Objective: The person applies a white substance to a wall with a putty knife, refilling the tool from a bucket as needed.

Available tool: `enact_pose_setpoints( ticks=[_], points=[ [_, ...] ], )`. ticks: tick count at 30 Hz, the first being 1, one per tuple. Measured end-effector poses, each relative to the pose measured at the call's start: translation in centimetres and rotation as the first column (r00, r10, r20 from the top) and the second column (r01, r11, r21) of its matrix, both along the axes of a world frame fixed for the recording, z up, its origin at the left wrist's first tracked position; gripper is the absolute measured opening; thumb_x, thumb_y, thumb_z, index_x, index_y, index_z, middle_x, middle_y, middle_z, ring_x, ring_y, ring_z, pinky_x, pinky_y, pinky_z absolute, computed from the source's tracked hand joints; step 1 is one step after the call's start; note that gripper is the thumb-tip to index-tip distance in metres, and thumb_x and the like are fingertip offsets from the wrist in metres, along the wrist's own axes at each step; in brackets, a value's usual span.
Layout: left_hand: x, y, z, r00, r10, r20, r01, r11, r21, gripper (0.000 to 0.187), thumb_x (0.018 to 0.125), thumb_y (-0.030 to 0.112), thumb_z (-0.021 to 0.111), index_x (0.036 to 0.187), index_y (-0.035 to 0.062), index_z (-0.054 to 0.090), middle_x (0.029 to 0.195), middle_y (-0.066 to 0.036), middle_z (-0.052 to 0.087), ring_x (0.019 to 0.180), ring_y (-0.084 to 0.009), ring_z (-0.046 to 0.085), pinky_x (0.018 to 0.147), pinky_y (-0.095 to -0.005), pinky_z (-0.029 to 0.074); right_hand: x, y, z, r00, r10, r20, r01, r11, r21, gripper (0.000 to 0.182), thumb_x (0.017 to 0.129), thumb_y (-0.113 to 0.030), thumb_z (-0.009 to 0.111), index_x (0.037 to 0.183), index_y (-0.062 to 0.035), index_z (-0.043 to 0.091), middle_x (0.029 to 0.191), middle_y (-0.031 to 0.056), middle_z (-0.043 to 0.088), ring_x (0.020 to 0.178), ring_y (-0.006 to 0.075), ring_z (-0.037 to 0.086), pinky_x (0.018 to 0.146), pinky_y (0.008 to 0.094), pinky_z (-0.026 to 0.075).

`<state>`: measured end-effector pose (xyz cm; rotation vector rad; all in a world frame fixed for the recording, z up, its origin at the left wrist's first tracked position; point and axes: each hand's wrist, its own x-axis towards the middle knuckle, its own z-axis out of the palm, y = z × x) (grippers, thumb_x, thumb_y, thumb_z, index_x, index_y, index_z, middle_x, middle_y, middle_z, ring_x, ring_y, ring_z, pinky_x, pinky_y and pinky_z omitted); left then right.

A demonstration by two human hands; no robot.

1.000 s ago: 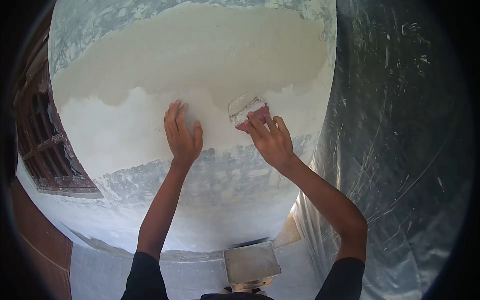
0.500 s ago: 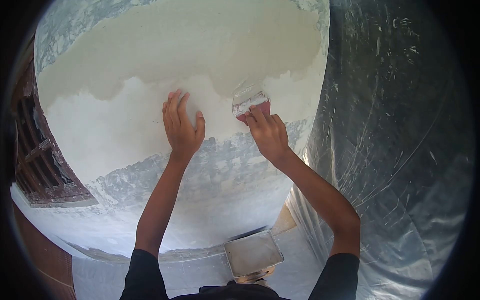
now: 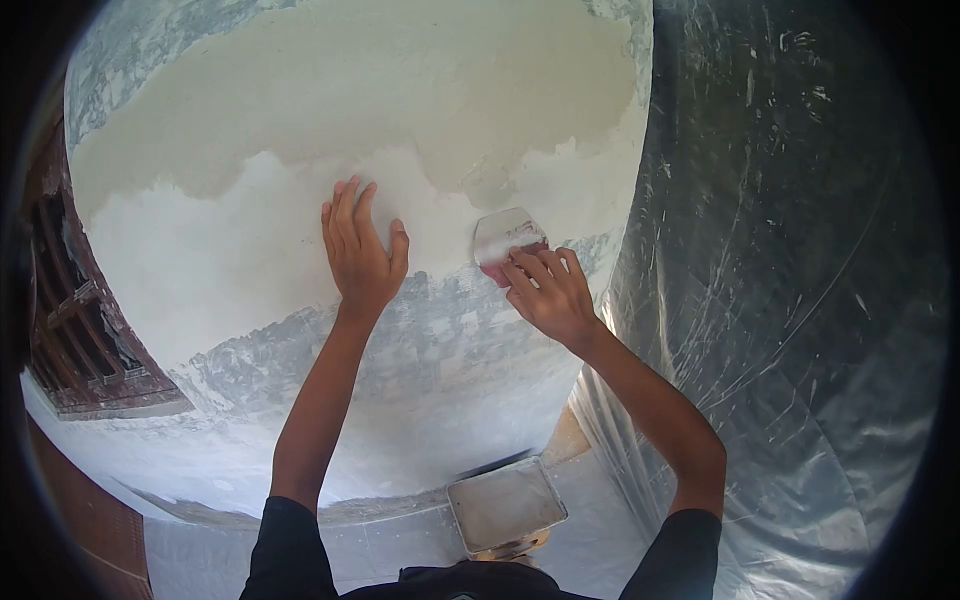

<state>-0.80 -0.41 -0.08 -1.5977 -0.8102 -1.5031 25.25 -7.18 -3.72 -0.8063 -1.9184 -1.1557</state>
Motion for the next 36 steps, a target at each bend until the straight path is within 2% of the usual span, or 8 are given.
enact_pose_setpoints(
  ticks=[7, 10, 13, 21, 26, 30, 35, 36],
  points=[
    [0.0, 0.4, -0.3, 1.000, 0.016, -0.017, -0.016, 1.000, -0.012, 0.054, 0.088, 0.017, 0.060, 0.138, -0.0008, 0.047, 0.145, -0.017, 0.043, 0.141, -0.0353, 0.038, 0.116, -0.0547, 0.027, 1.1, 0.4, 2.9, 0.985, 0.150, -0.084, -0.143, 0.986, 0.088, 0.032, 0.080, 0.001, 0.074, 0.111, -0.0050, 0.069, 0.105, 0.0061, 0.071, 0.090, 0.0220, 0.064, 0.082, 0.0367, 0.044],
    [0.3, 0.4, -0.4, 0.996, 0.084, -0.026, -0.084, 0.996, -0.027, 0.056, 0.089, 0.018, 0.059, 0.141, -0.0002, 0.046, 0.148, -0.016, 0.043, 0.143, -0.0336, 0.036, 0.117, -0.0531, 0.026, 0.4, 1.5, 4.6, 0.774, 0.329, -0.541, -0.389, 0.921, 0.004, 0.025, 0.092, -0.002, 0.067, 0.117, -0.0009, 0.066, 0.104, 0.0116, 0.068, 0.088, 0.0230, 0.065, 0.081, 0.0325, 0.050],
    [0.4, 0.4, -0.3, 0.986, 0.161, -0.043, -0.164, 0.985, -0.051, 0.058, 0.091, 0.021, 0.056, 0.144, 0.0005, 0.044, 0.151, -0.015, 0.042, 0.145, -0.0319, 0.034, 0.118, -0.0514, 0.024, -0.7, 2.7, 6.3, 0.577, 0.398, -0.714, -0.525, 0.850, 0.050, 0.029, 0.095, -0.008, 0.065, 0.123, -0.0006, 0.063, 0.102, 0.0124, 0.065, 0.089, 0.0200, 0.065, 0.081, 0.0303, 0.051],
    [0.5, 0.3, -0.2, 0.968, 0.244, -0.062, -0.248, 0.968, -0.048, 0.056, 0.094, 0.023, 0.053, 0.145, 0.0006, 0.044, 0.153, -0.014, 0.041, 0.146, -0.0306, 0.034, 0.120, -0.0494, 0.022, 0.5, 7.4, 7.9, 0.544, 0.347, -0.764, -0.468, 0.881, 0.068, 0.037, 0.095, -0.016, 0.067, 0.129, -0.0038, 0.061, 0.108, 0.0131, 0.060, 0.098, 0.0202, 0.064, 0.086, 0.0304, 0.050],
    [0.6, 0.3, -0.3, 0.956, 0.286, -0.065, -0.289, 0.956, -0.046, 0.056, 0.095, 0.024, 0.051, 0.145, 0.0006, 0.044, 0.154, -0.014, 0.041, 0.146, -0.0305, 0.033, 0.120, -0.0493, 0.021, 4.0, 8.8, 9.3, 0.166, 0.457, -0.874, -0.488, 0.808, 0.329, 0.044, 0.097, -0.023, 0.066, 0.134, -0.0010, 0.057, 0.119, 0.0131, 0.059, 0.107, 0.0208, 0.060, 0.096, 0.0315, 0.046],
    [0.7, 0.4, -0.4, 0.956, 0.286, -0.062, -0.289, 0.956, -0.049, 0.056, 0.096, 0.025, 0.050, 0.146, 0.0006, 0.043, 0.154, -0.014, 0.040, 0.147, -0.0304, 0.031, 0.120, -0.0493, 0.021, 1.9, 7.4, 8.4, 0.234, 0.432, -0.871, -0.572, 0.786, 0.236, 0.043, 0.097, -0.023, 0.067, 0.133, -0.0015, 0.058, 0.117, 0.0112, 0.058, 0.107, 0.0190, 0.059, 0.094, 0.0310, 0.046],
    [0.7, 0.3, -0.4, 0.958, 0.279, -0.062, -0.283, 0.958, -0.056, 0.057, 0.096, 0.025, 0.050, 0.147, 0.0010, 0.041, 0.154, -0.014, 0.040, 0.147, -0.0314, 0.031, 0.120, -0.0497, 0.020, -2.0, 6.3, 7.4, 0.695, 0.334, -0.636, -0.401, 0.915, 0.042, 0.035, 0.092, -0.015, 0.070, 0.126, -0.0046, 0.064, 0.095, 0.0108, 0.057, 0.089, 0.0168, 0.056, 0.082, 0.0288, 0.046],
    [0.7, 0.3, -0.4, 0.958, 0.279, -0.065, -0.282, 0.958, -0.054, 0.057, 0.096, 0.025, 0.050, 0.147, 0.0010, 0.041, 0.154, -0.014, 0.040, 0.147, -0.0314, 0.031, 0.120, -0.0497, 0.020, -1.7, 6.6, 7.7, 0.694, 0.334, -0.638, -0.400, 0.915, 0.044, 0.035, 0.092, -0.015, 0.070, 0.126, -0.0046, 0.064, 0.095, 0.0108, 0.057, 0.089, 0.0168, 0.056, 0.082, 0.0288, 0.046]
  ],
)
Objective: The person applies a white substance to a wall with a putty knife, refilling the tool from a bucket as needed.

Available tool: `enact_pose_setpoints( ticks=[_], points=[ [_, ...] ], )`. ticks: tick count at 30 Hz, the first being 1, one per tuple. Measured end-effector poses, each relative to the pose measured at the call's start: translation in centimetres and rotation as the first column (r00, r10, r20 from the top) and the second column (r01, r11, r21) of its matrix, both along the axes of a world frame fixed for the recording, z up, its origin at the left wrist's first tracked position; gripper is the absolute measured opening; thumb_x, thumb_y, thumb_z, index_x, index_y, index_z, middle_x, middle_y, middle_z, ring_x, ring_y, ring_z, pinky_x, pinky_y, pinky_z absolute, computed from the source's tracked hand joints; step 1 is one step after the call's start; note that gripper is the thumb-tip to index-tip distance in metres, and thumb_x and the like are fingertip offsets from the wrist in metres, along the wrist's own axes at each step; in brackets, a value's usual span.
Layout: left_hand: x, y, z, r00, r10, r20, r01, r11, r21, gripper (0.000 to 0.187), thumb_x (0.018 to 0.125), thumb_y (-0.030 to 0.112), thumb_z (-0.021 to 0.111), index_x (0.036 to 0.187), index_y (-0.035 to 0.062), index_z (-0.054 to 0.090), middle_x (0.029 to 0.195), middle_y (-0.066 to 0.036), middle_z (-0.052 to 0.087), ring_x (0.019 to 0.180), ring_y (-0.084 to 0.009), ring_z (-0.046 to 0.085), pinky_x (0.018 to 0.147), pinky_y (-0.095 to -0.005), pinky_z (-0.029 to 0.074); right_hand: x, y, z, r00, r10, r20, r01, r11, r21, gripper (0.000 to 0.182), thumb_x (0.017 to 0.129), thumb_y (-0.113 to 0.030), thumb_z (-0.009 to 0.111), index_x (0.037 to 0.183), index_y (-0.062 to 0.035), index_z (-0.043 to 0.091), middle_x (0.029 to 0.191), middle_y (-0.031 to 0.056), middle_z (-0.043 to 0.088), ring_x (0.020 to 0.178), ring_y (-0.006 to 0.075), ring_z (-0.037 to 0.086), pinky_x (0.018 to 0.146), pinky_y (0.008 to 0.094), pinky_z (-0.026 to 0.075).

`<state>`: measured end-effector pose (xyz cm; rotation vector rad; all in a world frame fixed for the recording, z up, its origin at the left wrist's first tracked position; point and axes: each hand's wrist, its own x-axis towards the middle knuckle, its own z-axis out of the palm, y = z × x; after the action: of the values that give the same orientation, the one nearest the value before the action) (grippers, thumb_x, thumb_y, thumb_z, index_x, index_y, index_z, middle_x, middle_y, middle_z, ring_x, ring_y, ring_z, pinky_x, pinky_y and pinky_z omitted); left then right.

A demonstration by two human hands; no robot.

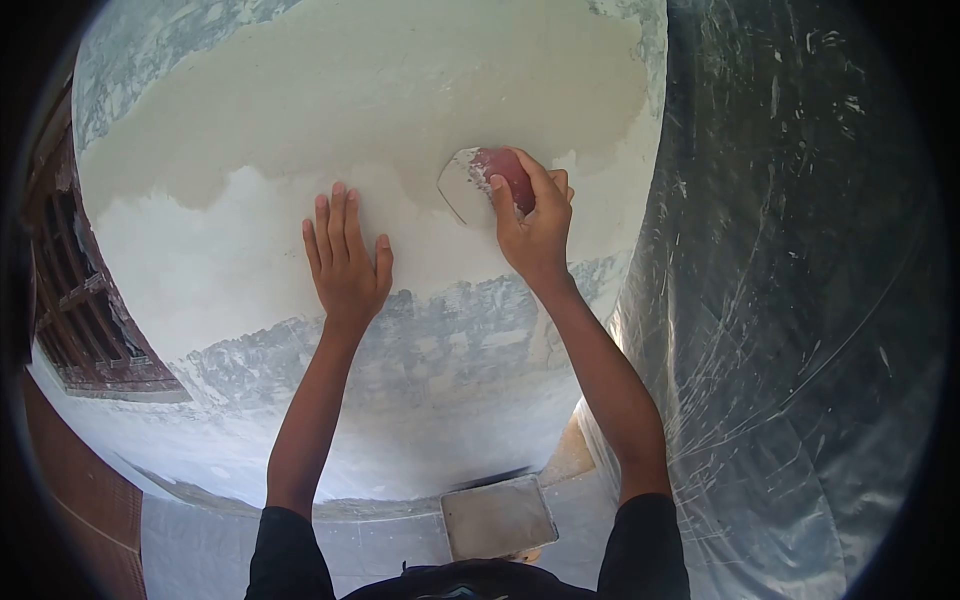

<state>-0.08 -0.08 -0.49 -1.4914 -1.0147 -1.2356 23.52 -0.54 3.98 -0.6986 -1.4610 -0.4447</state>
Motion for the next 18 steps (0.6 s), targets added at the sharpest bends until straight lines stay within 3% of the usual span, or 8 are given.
enact_pose_setpoints(
  ticks=[2, 4, 7, 10, 13, 15, 16, 18],
  points=[
    [0.0, 0.1, -0.1, 1.000, 0.012, 0.002, -0.012, 1.000, 0.001, 0.057, 0.096, 0.025, 0.050, 0.147, 0.0008, 0.041, 0.154, -0.014, 0.040, 0.147, -0.0317, 0.031, 0.120, -0.0499, 0.020, 1.3, 1.1, 1.2, 0.950, 0.125, -0.286, -0.124, 0.992, 0.021, 0.036, 0.092, -0.016, 0.070, 0.126, -0.0039, 0.064, 0.099, 0.0113, 0.058, 0.088, 0.0177, 0.058, 0.080, 0.0298, 0.048],
    [0.0, 0.0, 0.0, 1.000, 0.008, 0.001, -0.008, 1.000, 0.000, 0.057, 0.096, 0.025, 0.050, 0.147, 0.0008, 0.041, 0.154, -0.014, 0.040, 0.147, -0.0318, 0.031, 0.121, -0.0501, 0.019, 3.5, 1.6, 2.7, 0.883, 0.160, -0.441, -0.153, 0.987, 0.052, 0.039, 0.094, -0.017, 0.068, 0.129, -0.0009, 0.060, 0.112, 0.0130, 0.059, 0.097, 0.0201, 0.062, 0.087, 0.0317, 0.050],
    [0.0, 0.0, 0.0, 1.000, 0.004, -0.001, -0.004, 1.000, -0.001, 0.058, 0.095, 0.024, 0.050, 0.147, 0.0007, 0.040, 0.155, -0.014, 0.040, 0.147, -0.0318, 0.031, 0.121, -0.0502, 0.019, 6.5, 2.1, 3.8, 0.770, 0.250, -0.587, -0.177, 0.968, 0.180, 0.041, 0.095, -0.019, 0.068, 0.129, 0.0013, 0.059, 0.117, 0.0129, 0.062, 0.102, 0.0183, 0.062, 0.090, 0.0316, 0.050],
    [0.0, 0.0, -0.1, 1.000, 0.004, 0.000, -0.004, 1.000, 0.004, 0.059, 0.095, 0.024, 0.051, 0.148, 0.0008, 0.040, 0.155, -0.013, 0.039, 0.147, -0.0317, 0.030, 0.120, -0.0503, 0.019, 5.9, 0.9, 3.2, 0.727, 0.325, -0.605, -0.270, 0.945, 0.184, 0.040, 0.094, -0.020, 0.069, 0.129, 0.0000, 0.060, 0.114, 0.0113, 0.064, 0.103, 0.0163, 0.062, 0.090, 0.0306, 0.049],
    [0.1, 0.0, -0.1, 1.000, 0.005, 0.002, -0.005, 1.000, 0.004, 0.059, 0.095, 0.024, 0.052, 0.148, 0.0010, 0.040, 0.155, -0.013, 0.039, 0.147, -0.0315, 0.030, 0.120, -0.0502, 0.020, 2.9, 0.1, 0.8, 0.844, 0.262, -0.469, -0.267, 0.962, 0.056, 0.039, 0.094, -0.019, 0.069, 0.127, -0.0010, 0.062, 0.107, 0.0096, 0.064, 0.099, 0.0157, 0.062, 0.087, 0.0295, 0.049],
    [0.0, 0.0, 0.0, 1.000, 0.008, 0.001, -0.008, 1.000, -0.001, 0.059, 0.095, 0.024, 0.051, 0.148, 0.0011, 0.040, 0.155, -0.013, 0.039, 0.147, -0.0314, 0.030, 0.120, -0.0502, 0.020, 1.1, 0.2, -1.1, 0.958, 0.113, -0.263, -0.127, 0.991, -0.035, 0.037, 0.094, -0.018, 0.070, 0.126, -0.0016, 0.063, 0.100, 0.0085, 0.061, 0.095, 0.0160, 0.061, 0.085, 0.0293, 0.048],
    [0.0, 0.0, 0.0, 1.000, 0.004, 0.003, -0.004, 1.000, 0.003, 0.059, 0.095, 0.024, 0.051, 0.148, 0.0012, 0.040, 0.155, -0.013, 0.039, 0.147, -0.0313, 0.030, 0.120, -0.0502, 0.020, 0.9, 0.2, -1.4, 0.958, 0.112, -0.265, -0.126, 0.991, -0.035, 0.037, 0.094, -0.018, 0.070, 0.126, -0.0016, 0.063, 0.100, 0.0085, 0.061, 0.095, 0.0160, 0.061, 0.085, 0.0293, 0.048],
    [0.0, 0.1, -0.1, 1.000, 0.000, 0.004, 0.000, 1.000, 0.010, 0.059, 0.095, 0.025, 0.051, 0.148, 0.0014, 0.040, 0.155, -0.013, 0.039, 0.147, -0.0311, 0.030, 0.120, -0.0502, 0.020, 0.6, 0.3, -1.5, 0.994, -0.038, -0.100, 0.034, 0.998, -0.049, 0.037, 0.094, -0.017, 0.069, 0.126, -0.0008, 0.063, 0.099, 0.0091, 0.058, 0.093, 0.0176, 0.061, 0.085, 0.0312, 0.049]
  ],
)
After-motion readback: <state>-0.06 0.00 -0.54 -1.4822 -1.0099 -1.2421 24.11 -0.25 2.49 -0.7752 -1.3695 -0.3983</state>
